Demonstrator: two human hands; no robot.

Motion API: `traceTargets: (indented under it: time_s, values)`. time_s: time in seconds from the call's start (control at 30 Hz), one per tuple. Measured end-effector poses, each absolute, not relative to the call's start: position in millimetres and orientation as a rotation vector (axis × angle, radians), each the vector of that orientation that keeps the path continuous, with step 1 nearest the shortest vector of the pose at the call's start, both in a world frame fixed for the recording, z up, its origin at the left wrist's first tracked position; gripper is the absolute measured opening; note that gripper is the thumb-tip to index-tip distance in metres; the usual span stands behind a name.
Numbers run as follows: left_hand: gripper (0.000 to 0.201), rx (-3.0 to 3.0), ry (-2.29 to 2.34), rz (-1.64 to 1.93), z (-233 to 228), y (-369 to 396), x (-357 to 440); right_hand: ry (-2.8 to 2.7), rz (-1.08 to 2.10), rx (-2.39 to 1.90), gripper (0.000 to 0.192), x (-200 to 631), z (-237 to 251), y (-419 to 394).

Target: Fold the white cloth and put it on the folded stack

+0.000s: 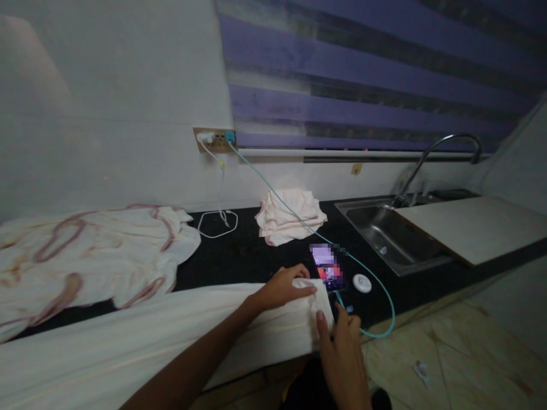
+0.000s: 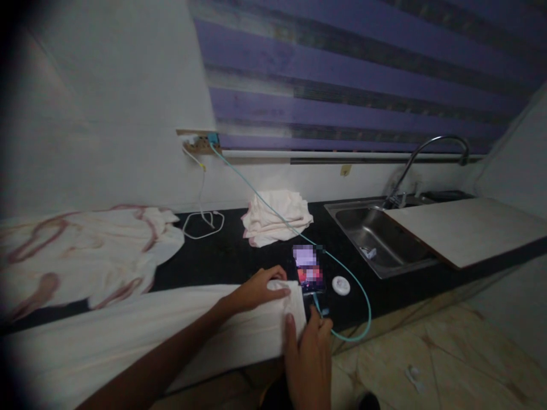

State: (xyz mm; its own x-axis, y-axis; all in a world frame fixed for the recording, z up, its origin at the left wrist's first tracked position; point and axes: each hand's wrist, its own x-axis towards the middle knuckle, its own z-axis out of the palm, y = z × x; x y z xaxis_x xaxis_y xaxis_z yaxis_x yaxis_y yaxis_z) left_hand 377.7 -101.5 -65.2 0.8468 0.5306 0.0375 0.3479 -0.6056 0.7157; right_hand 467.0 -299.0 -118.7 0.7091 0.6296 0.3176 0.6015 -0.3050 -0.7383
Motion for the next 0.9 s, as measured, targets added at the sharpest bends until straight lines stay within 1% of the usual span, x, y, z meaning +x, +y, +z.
traceTargets:
  time_s: [0.03, 0.1, 0.23, 0.33, 0.47, 0.53, 0.67, 0.7, 0.77, 0.9]
  values:
    - [0.050, 2.277, 0.651, 0.315, -65, -103, 379, -0.965, 0.037, -1.997, 0.056, 467, -118, -298]
    - [0.055, 2.333, 0.671, 0.288, -67, -105, 383, -1.002, 0.021, -1.995, 0.053, 467, -118, -297]
    - [0.042, 2.370, 0.600, 0.280, -73, -103, 384, -1.020, 0.038, -1.991, 0.040, 469, -116, -296]
    - [0.039, 2.166, 0.475, 0.347, -73, -98, 379, -0.990, 0.050, -1.988, 0.040, 468, -112, -298]
    - [0.040, 1.757, 0.288, 0.320, -67, -93, 373, -0.931, 0.072, -1.921, 0.037, 464, -103, -297]
    - [0.043, 1.562, 0.254, 0.320, -63, -94, 372, -0.860, 0.112, -1.872, 0.042, 461, -99, -295]
    - [0.045, 1.332, 0.246, 0.436, -56, -95, 368, -0.647, 0.295, -1.689, 0.078, 451, -90, -286]
    - [0.045, 1.297, 0.258, 0.466, -54, -95, 367, -0.593, 0.352, -1.633, 0.084, 448, -88, -284]
    - [0.046, 1.253, 0.282, 0.506, -53, -95, 367, -0.499, 0.463, -1.536, 0.085, 442, -85, -280]
    - [0.044, 1.262, 0.287, 0.498, -56, -91, 367, -0.381, 0.638, -1.431, 0.070, 431, -85, -274]
